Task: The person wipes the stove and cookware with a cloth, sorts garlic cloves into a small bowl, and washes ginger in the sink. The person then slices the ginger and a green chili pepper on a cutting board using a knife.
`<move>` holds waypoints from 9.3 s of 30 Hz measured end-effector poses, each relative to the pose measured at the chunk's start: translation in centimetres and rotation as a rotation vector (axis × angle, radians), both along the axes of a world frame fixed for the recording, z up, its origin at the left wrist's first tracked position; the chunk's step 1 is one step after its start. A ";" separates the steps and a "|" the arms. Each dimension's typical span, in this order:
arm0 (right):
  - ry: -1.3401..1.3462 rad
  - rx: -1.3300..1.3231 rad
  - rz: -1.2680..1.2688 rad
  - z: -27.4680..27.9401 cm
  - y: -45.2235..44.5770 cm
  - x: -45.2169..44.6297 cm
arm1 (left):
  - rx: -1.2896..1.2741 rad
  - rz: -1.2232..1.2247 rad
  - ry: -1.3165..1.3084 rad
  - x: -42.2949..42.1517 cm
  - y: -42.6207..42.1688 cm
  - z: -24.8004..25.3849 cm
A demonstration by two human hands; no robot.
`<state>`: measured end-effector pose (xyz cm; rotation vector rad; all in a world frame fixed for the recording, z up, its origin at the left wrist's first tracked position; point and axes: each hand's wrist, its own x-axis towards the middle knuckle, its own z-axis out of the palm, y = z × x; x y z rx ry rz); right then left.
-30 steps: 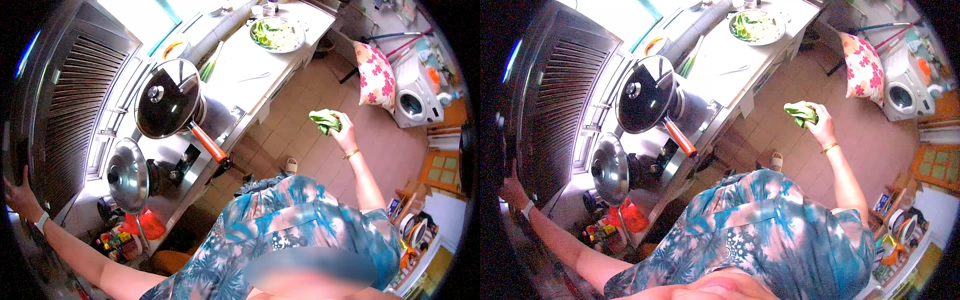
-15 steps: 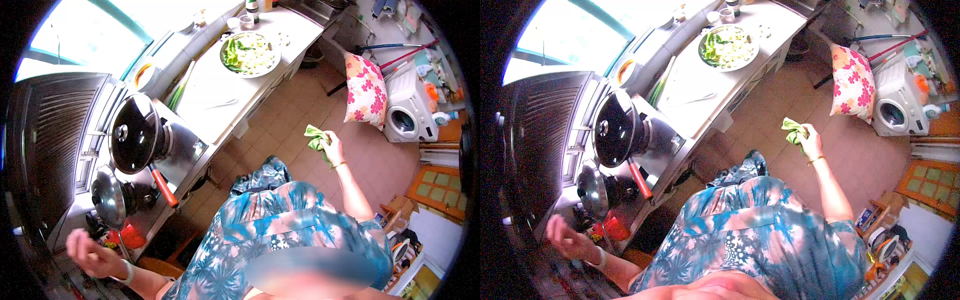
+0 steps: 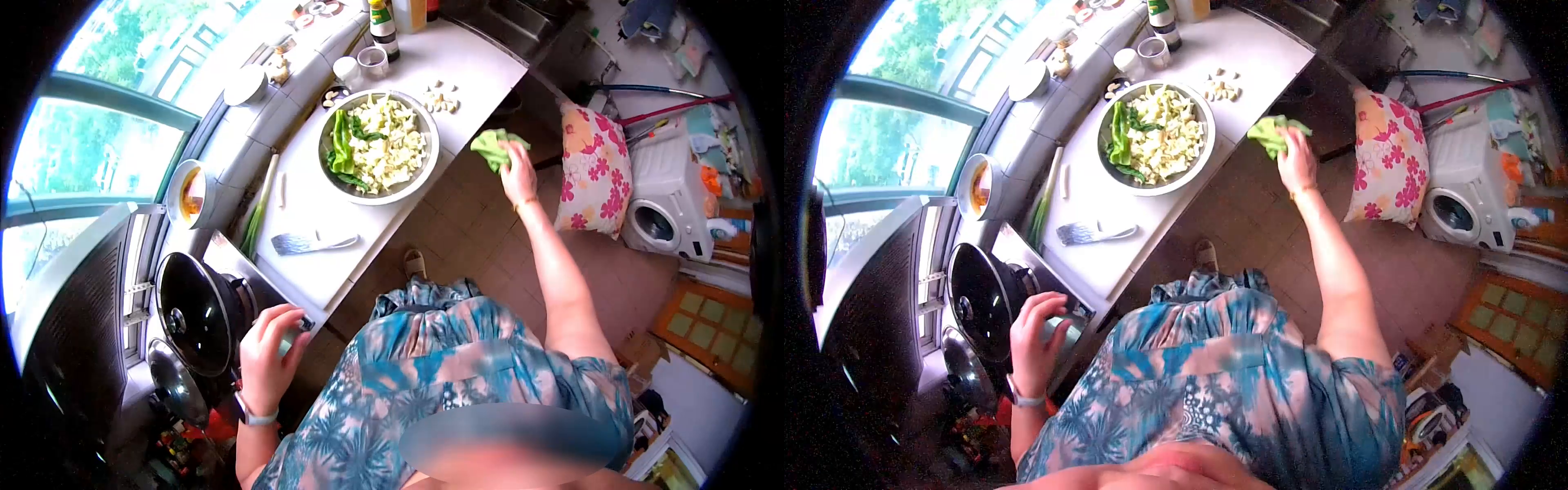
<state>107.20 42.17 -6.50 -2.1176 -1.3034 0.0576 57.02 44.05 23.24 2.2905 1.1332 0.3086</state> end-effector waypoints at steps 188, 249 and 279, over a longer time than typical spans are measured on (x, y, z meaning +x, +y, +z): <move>-0.596 -0.396 0.928 -10.9 48.0 34.4 | -0.347 1.780 -1.235 42.5 5.1 -33.9; -0.206 -0.139 1.562 -3.8 47.7 -11.0 | -0.535 1.193 -1.328 12.6 47.4 -27.1; -0.390 -0.118 1.392 -8.6 40.2 13.3 | -1.135 1.083 -1.039 44.1 17.0 -23.1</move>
